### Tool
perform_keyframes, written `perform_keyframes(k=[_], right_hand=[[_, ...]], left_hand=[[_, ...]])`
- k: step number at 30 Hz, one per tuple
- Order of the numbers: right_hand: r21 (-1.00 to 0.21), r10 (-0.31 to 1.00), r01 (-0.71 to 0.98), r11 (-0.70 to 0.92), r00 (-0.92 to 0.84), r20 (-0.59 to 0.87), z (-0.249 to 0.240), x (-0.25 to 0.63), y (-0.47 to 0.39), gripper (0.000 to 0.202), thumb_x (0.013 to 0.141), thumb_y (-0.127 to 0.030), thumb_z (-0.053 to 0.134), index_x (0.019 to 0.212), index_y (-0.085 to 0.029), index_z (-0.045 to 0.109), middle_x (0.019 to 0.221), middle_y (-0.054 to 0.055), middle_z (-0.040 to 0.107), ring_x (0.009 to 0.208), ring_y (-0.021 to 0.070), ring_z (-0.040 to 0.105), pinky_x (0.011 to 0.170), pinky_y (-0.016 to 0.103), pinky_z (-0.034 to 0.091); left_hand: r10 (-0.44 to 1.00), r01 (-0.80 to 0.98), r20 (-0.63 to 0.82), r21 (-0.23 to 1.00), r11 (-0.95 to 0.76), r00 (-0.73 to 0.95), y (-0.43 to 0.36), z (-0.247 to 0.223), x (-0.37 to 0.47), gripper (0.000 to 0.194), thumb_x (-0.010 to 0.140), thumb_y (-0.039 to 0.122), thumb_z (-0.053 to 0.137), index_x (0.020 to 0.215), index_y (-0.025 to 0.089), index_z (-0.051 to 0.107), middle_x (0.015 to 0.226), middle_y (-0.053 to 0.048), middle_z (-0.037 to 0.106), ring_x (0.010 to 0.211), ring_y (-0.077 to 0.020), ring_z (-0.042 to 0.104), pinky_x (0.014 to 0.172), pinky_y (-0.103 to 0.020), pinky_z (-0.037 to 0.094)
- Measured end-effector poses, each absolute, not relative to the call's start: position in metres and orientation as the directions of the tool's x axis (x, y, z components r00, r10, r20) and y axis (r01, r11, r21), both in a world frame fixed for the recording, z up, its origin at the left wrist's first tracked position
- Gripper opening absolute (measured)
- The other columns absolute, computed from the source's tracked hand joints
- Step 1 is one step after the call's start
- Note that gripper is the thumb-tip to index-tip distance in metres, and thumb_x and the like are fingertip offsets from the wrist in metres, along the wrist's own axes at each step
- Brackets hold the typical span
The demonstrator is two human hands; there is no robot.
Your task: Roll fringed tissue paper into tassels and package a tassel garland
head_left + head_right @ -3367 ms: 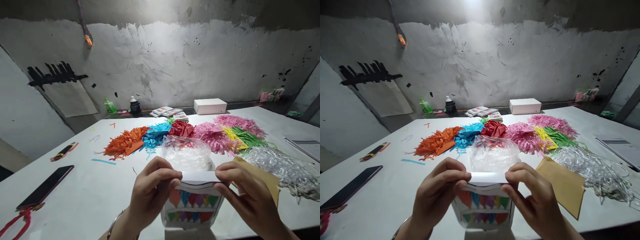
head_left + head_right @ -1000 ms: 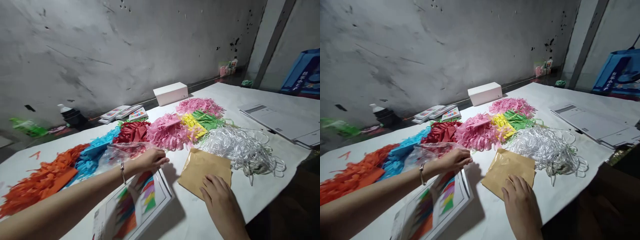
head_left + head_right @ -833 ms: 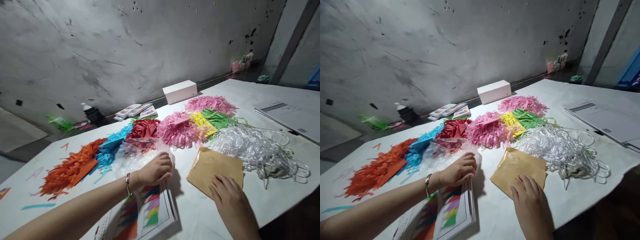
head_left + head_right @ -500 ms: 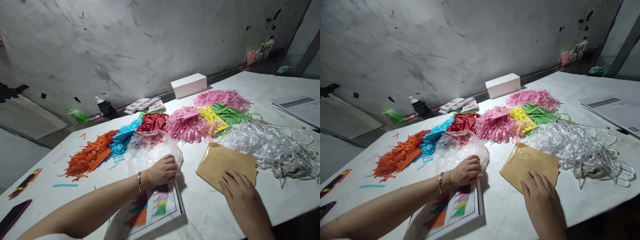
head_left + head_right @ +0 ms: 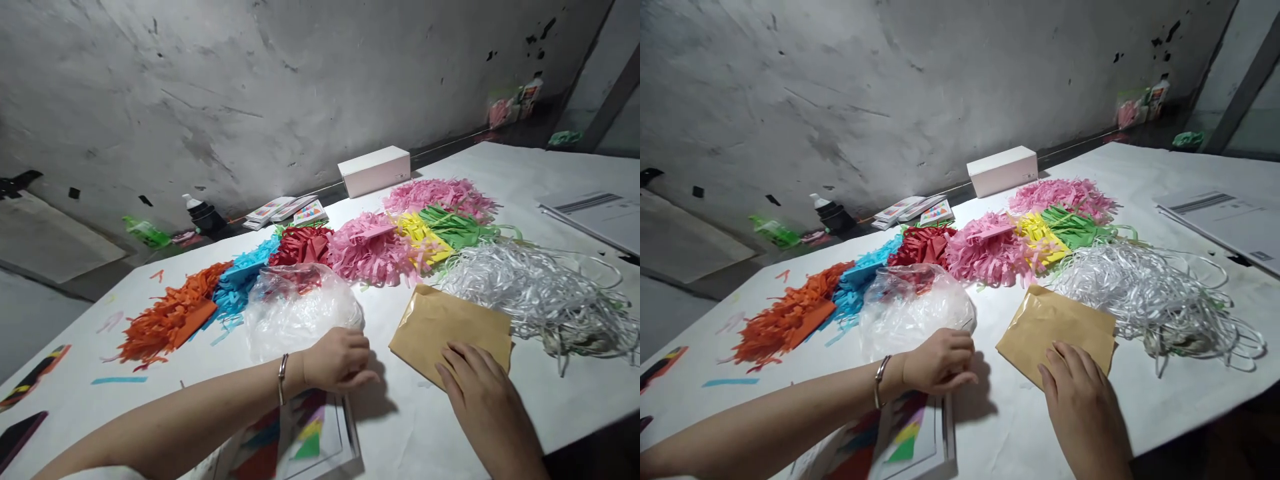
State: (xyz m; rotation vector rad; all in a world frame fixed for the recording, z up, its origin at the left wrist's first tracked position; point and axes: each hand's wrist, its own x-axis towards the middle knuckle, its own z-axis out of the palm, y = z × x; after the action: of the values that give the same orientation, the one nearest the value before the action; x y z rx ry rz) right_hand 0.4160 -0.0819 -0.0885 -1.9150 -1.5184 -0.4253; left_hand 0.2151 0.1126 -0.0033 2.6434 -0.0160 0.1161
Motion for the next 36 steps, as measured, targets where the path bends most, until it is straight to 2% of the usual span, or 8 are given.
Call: perform_keyframes(k=[4, 7, 10, 14, 17, 23, 30, 36], right_hand=[[-0.296, 0.741, 0.946, -0.13, 0.291, 0.605, -0.086, 0.413, -0.081, 0.028, 0.103, -0.033, 0.044, 0.105, -0.016, 0.067, 0.106, 0.011, 0.07, 0.102, 0.0273, 0.062, 0.087, 0.044, 0.049], [-0.299, 0.74, 0.942, -0.153, 0.309, 0.597, -0.084, 0.411, -0.081, 0.026, 0.102, -0.031, 0.045, 0.106, -0.017, 0.066, 0.107, 0.011, 0.07, 0.103, 0.0274, 0.062, 0.087, 0.044, 0.05], [-0.318, 0.745, 0.935, -0.156, 0.322, 0.583, -0.084, 0.411, -0.082, 0.025, 0.103, -0.03, 0.045, 0.11, -0.017, 0.065, 0.109, 0.011, 0.07, 0.105, 0.0264, 0.063, 0.088, 0.042, 0.051], [-0.352, 0.719, 0.929, -0.115, 0.322, 0.616, -0.079, 0.412, -0.082, 0.023, 0.102, -0.028, 0.046, 0.113, -0.018, 0.063, 0.109, 0.01, 0.07, 0.104, 0.0239, 0.064, 0.088, 0.038, 0.052], [-0.379, 0.601, 0.918, -0.116, 0.369, 0.709, -0.071, 0.414, -0.079, 0.024, 0.1, -0.025, 0.051, 0.121, -0.016, 0.06, 0.118, 0.013, 0.068, 0.11, 0.025, 0.062, 0.092, 0.039, 0.05], [-0.267, 0.66, 0.958, -0.103, 0.267, 0.702, -0.055, 0.418, -0.079, 0.037, 0.102, -0.03, 0.047, 0.133, -0.013, 0.055, 0.132, 0.015, 0.063, 0.122, 0.0294, 0.056, 0.099, 0.045, 0.042], [-0.348, 0.681, 0.937, -0.017, 0.266, 0.683, -0.034, 0.431, -0.081, 0.022, 0.099, -0.02, 0.053, 0.113, -0.025, 0.07, 0.104, 0.006, 0.071, 0.094, 0.0203, 0.064, 0.083, 0.036, 0.048], [-0.404, 0.68, 0.896, 0.186, 0.179, 0.711, -0.016, 0.435, -0.076, 0.023, 0.095, -0.011, 0.057, 0.109, -0.023, 0.071, 0.09, 0.003, 0.071, 0.085, 0.0164, 0.064, 0.075, 0.031, 0.052]], left_hand=[[0.466, 0.291, 0.044, 0.729, -0.62, 0.884, 0.116, 0.007, 0.268, 0.028, 0.088, 0.04, 0.064, 0.106, 0.018, 0.065, 0.116, -0.015, 0.064, 0.106, -0.0276, 0.056, 0.095, -0.041, 0.045], [0.604, 0.406, -0.14, 0.852, -0.33, 0.785, 0.118, -0.006, 0.315, 0.055, 0.069, 0.034, 0.082, 0.116, 0.014, 0.062, 0.114, -0.015, 0.065, 0.099, -0.0282, 0.059, 0.088, -0.04, 0.048], [0.568, 0.398, -0.23, 0.897, -0.191, 0.79, 0.117, -0.02, 0.345, 0.07, 0.061, 0.032, 0.087, 0.122, 0.013, 0.06, 0.1, -0.011, 0.07, 0.088, -0.0259, 0.064, 0.078, -0.036, 0.051], [0.404, 0.344, -0.335, 0.938, 0.053, 0.851, 0.11, -0.018, 0.348, 0.047, 0.063, 0.038, 0.086, 0.1, 0.014, 0.072, 0.094, -0.009, 0.076, 0.087, -0.0255, 0.069, 0.078, -0.034, 0.053], [0.345, 0.306, -0.36, 0.931, 0.201, 0.867, 0.103, -0.009, 0.335, 0.046, 0.069, 0.045, 0.082, 0.1, 0.012, 0.073, 0.103, -0.013, 0.076, 0.091, -0.0258, 0.072, 0.084, -0.036, 0.055], [0.275, 0.264, -0.46, 0.804, 0.533, 0.844, 0.095, 0.003, 0.309, 0.037, 0.071, 0.027, 0.084, 0.103, 0.012, 0.073, 0.101, -0.012, 0.076, 0.088, -0.0219, 0.072, 0.085, -0.033, 0.055], [0.216, 0.283, -0.472, 0.773, 0.568, 0.855, 0.09, 0.012, 0.299, 0.033, 0.075, 0.02, 0.08, 0.107, 0.012, 0.073, 0.093, -0.011, 0.077, 0.08, -0.0219, 0.073, 0.082, -0.033, 0.057], [0.117, 0.274, -0.454, 0.702, 0.658, 0.883, 0.087, 0.014, 0.291, 0.036, 0.076, 0.023, 0.08, 0.108, 0.01, 0.073, 0.098, -0.013, 0.077, 0.087, -0.0236, 0.073, 0.085, -0.033, 0.057]])
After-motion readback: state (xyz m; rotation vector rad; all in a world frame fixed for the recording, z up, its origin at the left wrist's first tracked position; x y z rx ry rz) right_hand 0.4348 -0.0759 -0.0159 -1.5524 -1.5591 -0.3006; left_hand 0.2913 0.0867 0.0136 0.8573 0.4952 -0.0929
